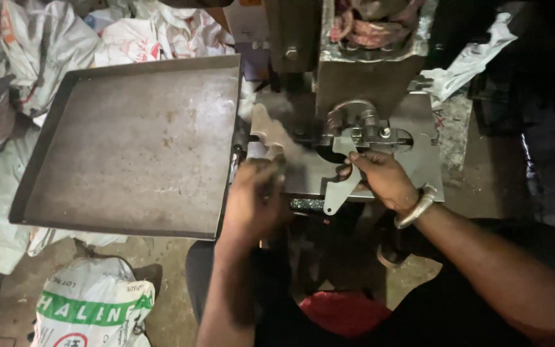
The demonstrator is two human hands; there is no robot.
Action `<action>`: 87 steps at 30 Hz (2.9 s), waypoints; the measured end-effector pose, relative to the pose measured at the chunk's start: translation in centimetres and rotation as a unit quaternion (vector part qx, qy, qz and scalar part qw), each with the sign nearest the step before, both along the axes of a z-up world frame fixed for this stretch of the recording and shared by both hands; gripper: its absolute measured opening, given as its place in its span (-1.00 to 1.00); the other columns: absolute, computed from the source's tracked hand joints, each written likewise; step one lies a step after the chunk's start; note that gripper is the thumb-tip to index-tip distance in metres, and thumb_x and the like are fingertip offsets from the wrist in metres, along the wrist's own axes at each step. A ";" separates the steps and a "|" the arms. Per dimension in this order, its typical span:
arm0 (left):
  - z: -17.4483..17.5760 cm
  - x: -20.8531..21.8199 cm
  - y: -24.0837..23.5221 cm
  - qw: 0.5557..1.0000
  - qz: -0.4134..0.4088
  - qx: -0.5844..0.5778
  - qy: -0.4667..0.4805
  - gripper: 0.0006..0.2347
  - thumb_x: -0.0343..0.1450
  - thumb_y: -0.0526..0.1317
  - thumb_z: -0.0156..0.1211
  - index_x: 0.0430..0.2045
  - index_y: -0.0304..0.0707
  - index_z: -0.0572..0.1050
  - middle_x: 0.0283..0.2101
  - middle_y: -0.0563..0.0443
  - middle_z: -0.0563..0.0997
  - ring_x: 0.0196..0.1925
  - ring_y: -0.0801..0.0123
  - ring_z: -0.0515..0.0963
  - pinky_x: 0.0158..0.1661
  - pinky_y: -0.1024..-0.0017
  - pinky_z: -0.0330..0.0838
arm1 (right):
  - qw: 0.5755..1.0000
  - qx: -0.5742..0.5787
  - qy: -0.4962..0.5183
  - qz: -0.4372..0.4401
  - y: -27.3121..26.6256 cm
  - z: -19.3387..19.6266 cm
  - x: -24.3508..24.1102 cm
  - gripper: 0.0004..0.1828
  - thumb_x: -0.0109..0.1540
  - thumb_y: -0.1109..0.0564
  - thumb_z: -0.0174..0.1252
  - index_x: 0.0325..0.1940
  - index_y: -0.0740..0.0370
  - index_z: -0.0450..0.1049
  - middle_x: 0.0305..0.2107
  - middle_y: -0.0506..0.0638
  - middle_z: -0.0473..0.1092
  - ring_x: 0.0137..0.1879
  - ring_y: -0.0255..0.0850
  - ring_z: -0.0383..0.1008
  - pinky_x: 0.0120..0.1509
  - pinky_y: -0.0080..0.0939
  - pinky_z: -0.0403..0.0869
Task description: Using an industrial press machine to shape or punch metal components.
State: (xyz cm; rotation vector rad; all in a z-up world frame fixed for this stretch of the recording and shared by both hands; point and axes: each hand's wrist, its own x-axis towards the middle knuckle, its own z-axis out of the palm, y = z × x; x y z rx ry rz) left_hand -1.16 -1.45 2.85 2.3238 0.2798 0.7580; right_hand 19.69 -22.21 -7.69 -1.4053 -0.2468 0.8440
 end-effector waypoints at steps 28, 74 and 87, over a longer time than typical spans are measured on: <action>-9.2 5.9 -8.9 0.979 -0.133 0.151 -0.044 -0.62 0.40 -0.27 0.25 0.09 -0.48 0.48 0.03 -0.26 0.45 0.06 -0.07 0.47 0.13 0.10 0.40 | 0.765 -0.396 -0.468 -0.196 -8.1 -1.0 8.5 -0.73 0.23 -0.05 0.37 -0.13 0.15 0.70 -0.22 0.28 0.55 -0.16 0.10 0.55 -0.10 0.03 0.49; -2.4 0.9 0.6 0.997 0.041 0.064 -0.012 -0.69 0.38 -0.40 0.19 0.04 -0.39 0.53 0.01 -0.29 0.57 0.11 -0.15 0.52 0.16 0.09 0.41 | 0.998 -0.055 0.035 -0.008 0.3 1.6 -0.4 -0.71 0.40 0.02 0.03 -0.15 0.32 0.50 -0.36 0.05 0.55 -0.27 -0.19 0.61 -0.20 -0.18 0.60; -5.0 2.9 -5.9 0.978 -0.206 0.038 0.001 -0.68 0.38 -0.33 0.28 0.05 -0.29 0.54 -0.03 -0.22 0.54 0.03 -0.07 0.52 0.08 0.14 0.46 | 0.987 -0.155 -0.031 -0.003 -3.8 5.4 -2.2 -0.76 0.36 0.08 0.10 -0.05 0.30 0.54 -0.27 0.08 0.56 -0.21 -0.18 0.59 -0.14 -0.21 0.58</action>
